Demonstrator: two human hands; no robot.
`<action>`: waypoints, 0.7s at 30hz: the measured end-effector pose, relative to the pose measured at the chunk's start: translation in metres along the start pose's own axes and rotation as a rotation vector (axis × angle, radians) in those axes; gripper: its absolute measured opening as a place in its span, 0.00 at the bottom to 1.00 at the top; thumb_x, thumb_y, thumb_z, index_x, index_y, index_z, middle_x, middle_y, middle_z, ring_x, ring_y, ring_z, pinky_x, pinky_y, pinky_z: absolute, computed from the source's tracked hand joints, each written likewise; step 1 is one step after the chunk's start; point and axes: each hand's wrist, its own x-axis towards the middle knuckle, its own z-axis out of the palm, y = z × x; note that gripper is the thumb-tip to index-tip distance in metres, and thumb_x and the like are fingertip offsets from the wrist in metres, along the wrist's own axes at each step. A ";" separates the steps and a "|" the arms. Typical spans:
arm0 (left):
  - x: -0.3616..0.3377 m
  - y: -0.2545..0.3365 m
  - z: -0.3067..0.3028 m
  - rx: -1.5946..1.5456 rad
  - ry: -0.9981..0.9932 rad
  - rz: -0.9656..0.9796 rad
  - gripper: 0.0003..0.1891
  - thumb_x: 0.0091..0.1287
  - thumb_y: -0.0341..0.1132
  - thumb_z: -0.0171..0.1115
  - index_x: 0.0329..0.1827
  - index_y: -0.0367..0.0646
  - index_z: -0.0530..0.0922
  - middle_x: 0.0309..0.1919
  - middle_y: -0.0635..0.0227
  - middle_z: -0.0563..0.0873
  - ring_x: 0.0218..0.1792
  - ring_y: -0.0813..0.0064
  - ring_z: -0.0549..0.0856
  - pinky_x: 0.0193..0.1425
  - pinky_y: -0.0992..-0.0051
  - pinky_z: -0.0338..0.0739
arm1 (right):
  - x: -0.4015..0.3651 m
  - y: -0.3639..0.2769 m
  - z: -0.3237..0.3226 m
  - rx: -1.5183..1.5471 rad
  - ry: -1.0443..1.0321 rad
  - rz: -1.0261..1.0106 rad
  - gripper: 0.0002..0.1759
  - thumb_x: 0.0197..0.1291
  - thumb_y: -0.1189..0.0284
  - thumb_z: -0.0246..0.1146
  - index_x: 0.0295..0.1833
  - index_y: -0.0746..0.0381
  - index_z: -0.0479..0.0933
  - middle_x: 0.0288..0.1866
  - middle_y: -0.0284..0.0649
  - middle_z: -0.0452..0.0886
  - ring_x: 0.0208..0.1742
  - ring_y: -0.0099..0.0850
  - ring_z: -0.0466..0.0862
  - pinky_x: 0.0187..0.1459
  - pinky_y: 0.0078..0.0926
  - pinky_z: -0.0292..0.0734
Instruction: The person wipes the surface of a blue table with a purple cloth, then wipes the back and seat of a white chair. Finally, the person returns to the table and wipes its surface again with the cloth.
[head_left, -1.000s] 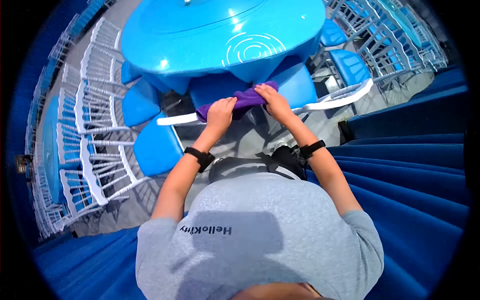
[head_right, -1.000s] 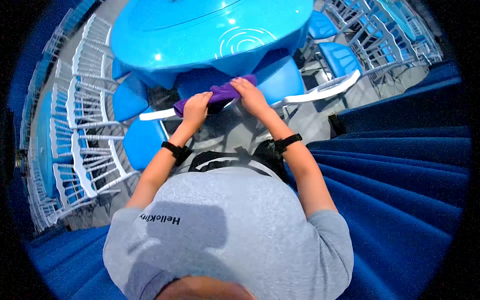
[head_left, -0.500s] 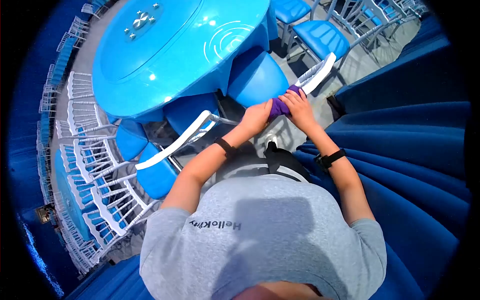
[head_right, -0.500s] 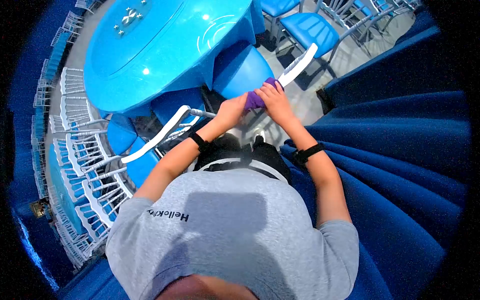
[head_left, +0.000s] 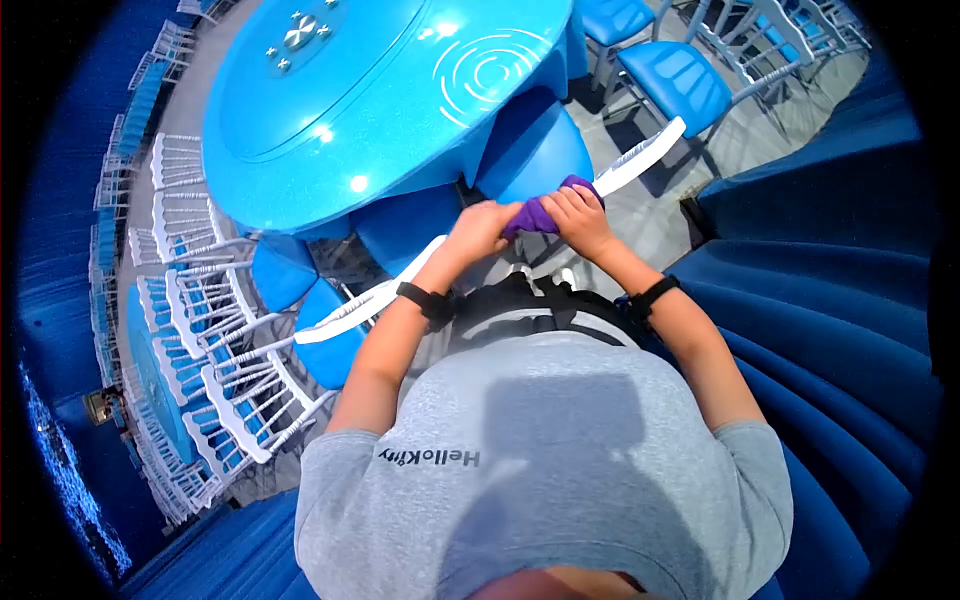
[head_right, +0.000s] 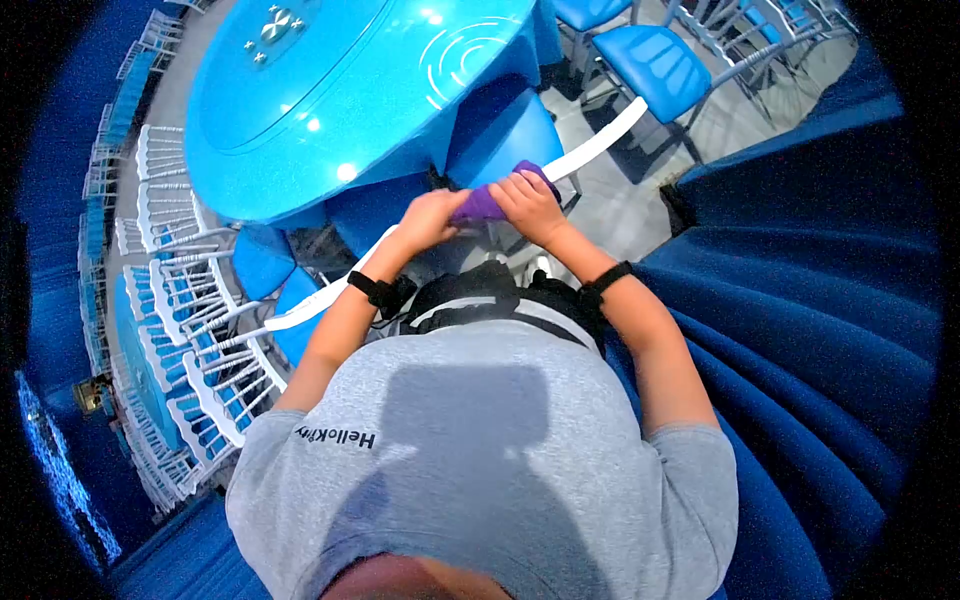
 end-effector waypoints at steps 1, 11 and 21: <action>-0.004 -0.008 -0.008 0.033 0.059 0.025 0.29 0.44 0.27 0.65 0.54 0.47 0.71 0.40 0.56 0.81 0.42 0.53 0.79 0.45 0.61 0.74 | 0.011 -0.005 0.006 -0.015 0.016 -0.015 0.15 0.52 0.70 0.53 0.47 0.58 0.73 0.42 0.34 0.77 0.47 0.30 0.76 0.55 0.31 0.65; -0.009 -0.028 -0.019 0.084 0.037 -0.016 0.24 0.47 0.28 0.64 0.49 0.44 0.69 0.34 0.56 0.81 0.37 0.52 0.80 0.38 0.60 0.75 | 0.023 -0.008 0.036 -0.095 0.137 -0.164 0.18 0.52 0.70 0.53 0.50 0.60 0.73 0.44 0.36 0.78 0.45 0.29 0.77 0.53 0.28 0.68; 0.019 0.010 0.039 -0.003 0.189 0.199 0.22 0.47 0.30 0.64 0.45 0.39 0.68 0.31 0.55 0.80 0.35 0.53 0.81 0.36 0.60 0.75 | -0.021 0.039 -0.005 -0.063 0.016 -0.178 0.16 0.52 0.71 0.54 0.48 0.57 0.74 0.43 0.32 0.79 0.44 0.27 0.79 0.53 0.26 0.69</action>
